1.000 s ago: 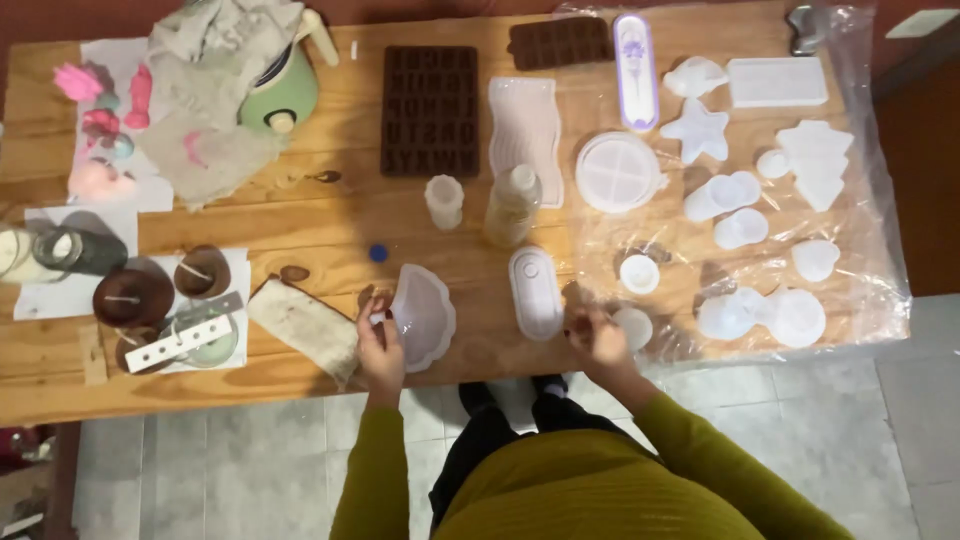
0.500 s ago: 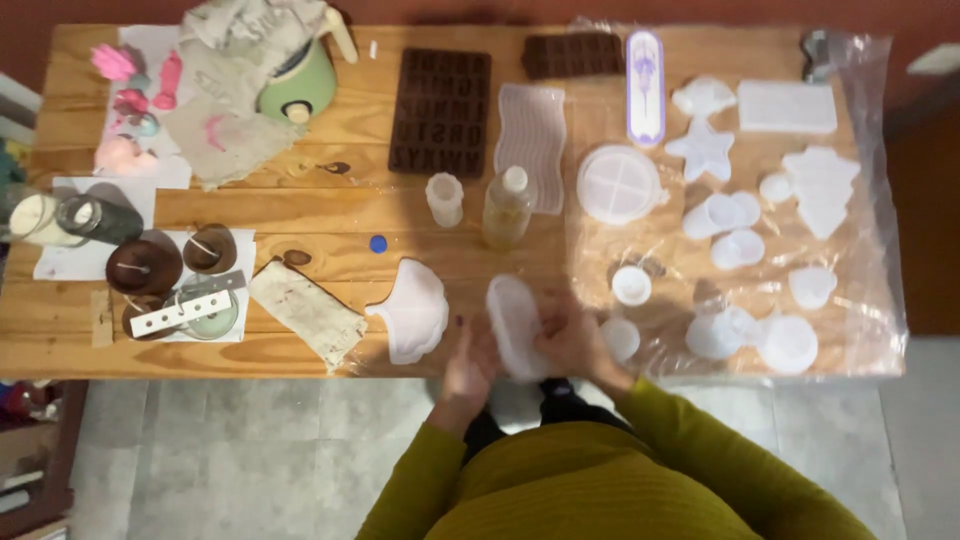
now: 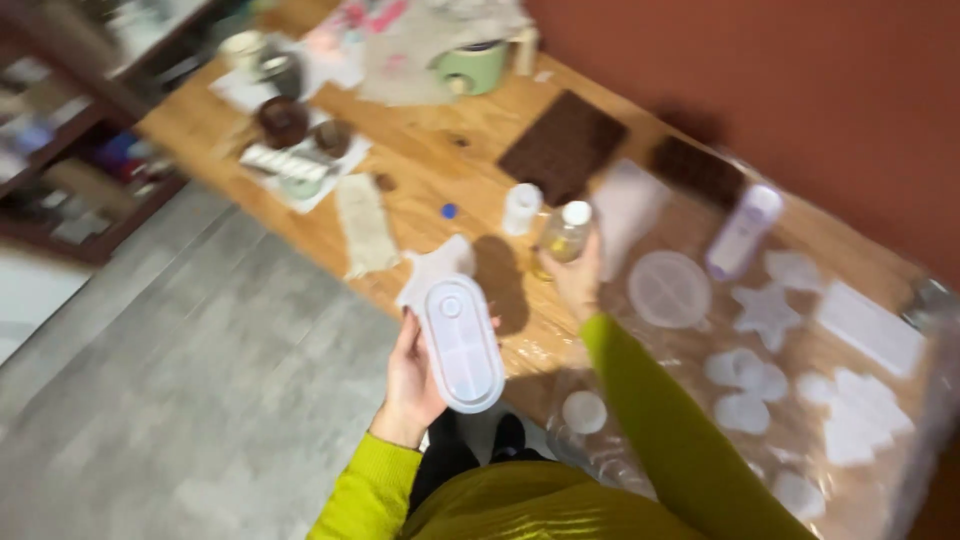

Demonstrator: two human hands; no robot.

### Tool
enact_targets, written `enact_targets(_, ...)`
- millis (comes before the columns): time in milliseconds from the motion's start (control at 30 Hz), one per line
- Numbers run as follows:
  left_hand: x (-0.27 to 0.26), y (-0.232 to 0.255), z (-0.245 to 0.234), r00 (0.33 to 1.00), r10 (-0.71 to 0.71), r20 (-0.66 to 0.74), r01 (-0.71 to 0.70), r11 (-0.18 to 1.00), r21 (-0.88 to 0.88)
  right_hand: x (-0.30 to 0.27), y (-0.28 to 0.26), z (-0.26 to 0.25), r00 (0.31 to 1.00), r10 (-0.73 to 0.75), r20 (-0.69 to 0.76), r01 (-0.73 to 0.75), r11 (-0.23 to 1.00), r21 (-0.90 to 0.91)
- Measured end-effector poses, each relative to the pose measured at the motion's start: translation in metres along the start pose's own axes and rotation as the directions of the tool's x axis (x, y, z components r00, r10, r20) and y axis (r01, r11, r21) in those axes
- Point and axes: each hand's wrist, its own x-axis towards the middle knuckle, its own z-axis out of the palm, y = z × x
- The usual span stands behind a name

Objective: Applying a release agent or oil to various silicone candle molds to prepare them for wax pouring.

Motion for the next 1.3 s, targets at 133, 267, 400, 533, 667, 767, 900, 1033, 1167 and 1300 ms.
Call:
enact_targets(133,-0.025,0.012,0.020,0.997,0.041,0.067,-0.035,0.996,-0.086,0.010,-0.013,-0.010,0.998,-0.021,0.067,0.021,1.000,0.000)
enact_targets(267,-0.037,0.027,0.034,0.994,0.072,0.083,-0.066,0.995,-0.081,0.040,-0.123,-0.045,0.935,-0.313,0.164,0.312,0.950,0.032)
enact_targets(400,-0.032,0.034,0.025,0.987,0.118,0.108,-0.113,0.992,-0.049,0.062,-0.241,-0.080,0.735,-0.487,0.472,0.540,0.841,0.026)
enact_targets(533,-0.026,0.037,0.020,0.993,0.087,0.086,-0.080,0.994,-0.078,0.067,-0.302,-0.073,0.574,-0.375,0.728,0.632,0.768,-0.104)
enact_targets(667,-0.013,0.040,0.009,0.995,0.086,0.057,-0.077,0.987,-0.143,0.064,-0.326,-0.061,0.374,-0.143,0.916,0.840,0.471,-0.270)
enact_targets(767,-0.012,0.041,0.010,0.996,0.078,0.037,-0.071,0.984,-0.162,0.060,-0.338,-0.061,0.340,0.009,0.940,0.881,0.348,-0.322)
enact_targets(900,-0.011,0.044,0.016,0.996,0.069,0.049,-0.061,0.987,-0.151,0.060,-0.346,-0.062,0.333,0.040,0.942,0.909,0.252,-0.332)
enact_targets(1033,-0.011,0.044,0.016,0.996,0.062,0.064,-0.052,0.988,-0.146,0.061,-0.344,-0.062,0.339,0.082,0.937,0.900,0.263,-0.348)
enact_targets(1167,-0.018,0.048,0.035,0.994,0.050,0.095,-0.042,0.996,-0.084,0.062,-0.338,-0.063,0.330,0.032,0.943,0.916,0.230,-0.329)
enact_targets(1300,-0.015,0.048,0.031,0.994,0.043,0.100,-0.035,0.996,-0.079,0.063,-0.342,-0.061,0.337,0.021,0.941,0.919,0.209,-0.334)
